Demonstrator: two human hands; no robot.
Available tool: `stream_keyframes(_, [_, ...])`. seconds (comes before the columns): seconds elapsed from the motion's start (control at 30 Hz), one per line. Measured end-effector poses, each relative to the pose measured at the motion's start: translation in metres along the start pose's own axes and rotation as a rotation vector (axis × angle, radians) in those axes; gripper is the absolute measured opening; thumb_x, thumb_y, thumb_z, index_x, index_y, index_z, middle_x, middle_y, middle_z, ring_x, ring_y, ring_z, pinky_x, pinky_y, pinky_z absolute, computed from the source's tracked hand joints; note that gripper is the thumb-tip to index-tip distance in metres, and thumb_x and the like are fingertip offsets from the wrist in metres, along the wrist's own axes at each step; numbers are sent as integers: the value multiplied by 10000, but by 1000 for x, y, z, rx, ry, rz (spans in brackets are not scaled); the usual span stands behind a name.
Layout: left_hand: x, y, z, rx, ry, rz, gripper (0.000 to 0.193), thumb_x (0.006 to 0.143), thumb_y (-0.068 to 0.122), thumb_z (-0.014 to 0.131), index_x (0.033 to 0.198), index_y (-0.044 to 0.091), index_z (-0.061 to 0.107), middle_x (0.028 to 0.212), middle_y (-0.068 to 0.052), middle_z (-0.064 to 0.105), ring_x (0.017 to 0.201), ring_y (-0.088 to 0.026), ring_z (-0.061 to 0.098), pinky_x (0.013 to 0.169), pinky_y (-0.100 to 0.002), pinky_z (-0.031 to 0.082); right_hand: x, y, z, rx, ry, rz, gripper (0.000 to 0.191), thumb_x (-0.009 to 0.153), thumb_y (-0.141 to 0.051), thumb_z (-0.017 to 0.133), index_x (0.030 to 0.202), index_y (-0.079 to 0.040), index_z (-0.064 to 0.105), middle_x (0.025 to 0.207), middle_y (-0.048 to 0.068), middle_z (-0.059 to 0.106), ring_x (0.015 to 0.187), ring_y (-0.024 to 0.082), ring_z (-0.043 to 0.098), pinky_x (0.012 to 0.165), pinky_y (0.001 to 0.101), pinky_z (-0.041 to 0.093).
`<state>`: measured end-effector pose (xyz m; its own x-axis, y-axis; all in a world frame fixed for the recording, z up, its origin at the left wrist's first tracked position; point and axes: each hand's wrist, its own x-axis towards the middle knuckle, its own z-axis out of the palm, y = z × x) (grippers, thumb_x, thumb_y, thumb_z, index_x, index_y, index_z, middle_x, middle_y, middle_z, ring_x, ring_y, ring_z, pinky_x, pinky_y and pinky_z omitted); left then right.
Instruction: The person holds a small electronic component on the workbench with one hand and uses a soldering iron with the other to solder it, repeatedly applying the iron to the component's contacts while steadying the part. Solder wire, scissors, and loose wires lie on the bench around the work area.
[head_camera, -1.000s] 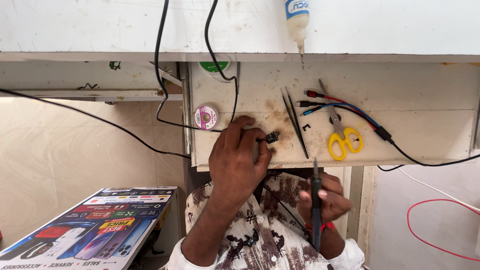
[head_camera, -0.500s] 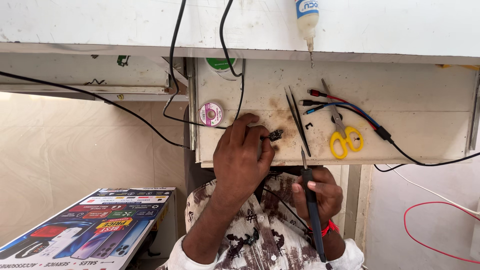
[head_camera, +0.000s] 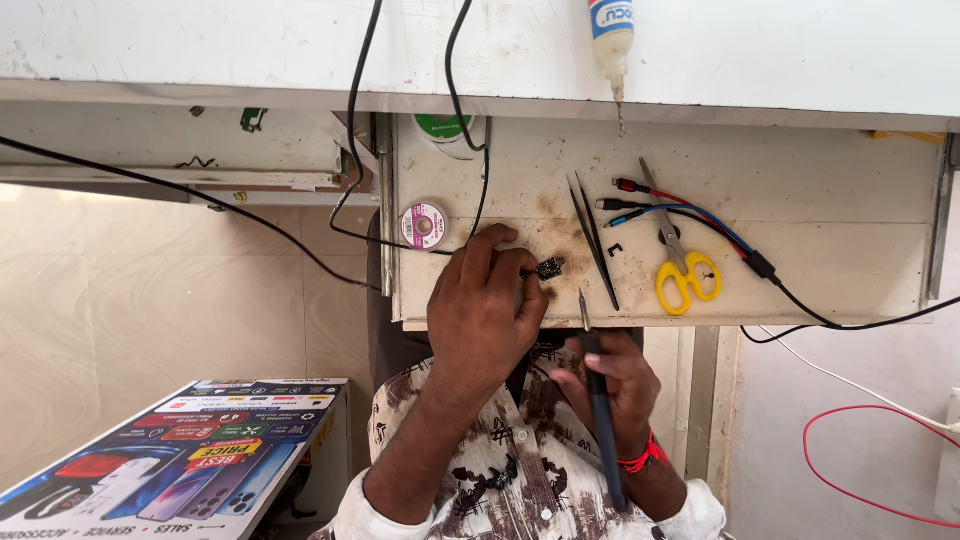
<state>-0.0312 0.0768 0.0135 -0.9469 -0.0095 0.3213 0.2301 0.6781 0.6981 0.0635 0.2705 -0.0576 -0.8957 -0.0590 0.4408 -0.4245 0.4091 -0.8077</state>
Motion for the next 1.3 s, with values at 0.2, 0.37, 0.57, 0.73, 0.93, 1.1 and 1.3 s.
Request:
stream_keyframes(0.2, [3, 1, 0, -3, 15, 14, 155, 794, 68, 763, 934, 64, 696, 1189, -89, 659, 980, -248, 692, 812, -375, 585, 5, -7, 4, -37, 84, -125, 522, 907, -210, 838, 1201, -138, 412, 1108, 169, 625, 929, 176, 669, 753, 263, 585])
stream_keyframes(0.37, [0, -1, 1, -2, 24, 16, 160, 799, 66, 757, 948, 65, 697, 1187, -82, 662, 993, -245, 697, 816, -368, 588, 11, -12, -8, -105, -54, 203, 388, 863, -45, 856, 1110, -65, 558, 797, 82, 676, 646, 110, 638, 561, 233, 499])
stream_keyframes(0.57, [3, -1, 1, 14, 19, 16, 149, 799, 65, 757, 937, 68, 700, 1183, -77, 668, 963, -239, 695, 799, -370, 587, 11, -16, 1, 72, 23, -14, 401, 946, -70, 789, 1238, -55, 514, 1013, 145, 675, 879, 166, 705, 739, 254, 598])
stream_keyframes(0.73, [0, -2, 1, 8, 17, 23, 157, 797, 70, 760, 941, 64, 698, 1193, -84, 663, 963, -246, 694, 800, -373, 587, 10, -10, 1, 7, -124, 103, 535, 844, -156, 886, 1240, -53, 541, 950, 91, 725, 788, 118, 678, 666, 217, 546])
stream_keyframes(0.93, [1, 0, 0, -8, 21, 8, 154, 794, 68, 766, 932, 67, 698, 1195, -85, 667, 957, -245, 694, 795, -375, 586, 11, -7, -2, -34, -102, 13, 524, 847, -170, 849, 1255, -65, 539, 983, 116, 693, 850, 142, 687, 682, 238, 563])
stream_keyframes(1.1, [1, -1, 0, -4, 30, 22, 150, 801, 73, 762, 934, 70, 694, 1193, -80, 662, 980, -245, 698, 812, -374, 589, 14, -8, 0, 73, -28, -97, 446, 917, -188, 805, 1253, -109, 523, 1035, 119, 689, 893, 199, 710, 731, 313, 600])
stream_keyframes(1.3, [1, -1, 2, 4, 17, 13, 142, 806, 66, 754, 938, 64, 701, 1187, -86, 665, 959, -238, 696, 792, -371, 588, 8, -1, 2, 327, -1, -274, 417, 928, -258, 788, 1229, -157, 519, 1089, 117, 676, 953, 259, 729, 741, 430, 632])
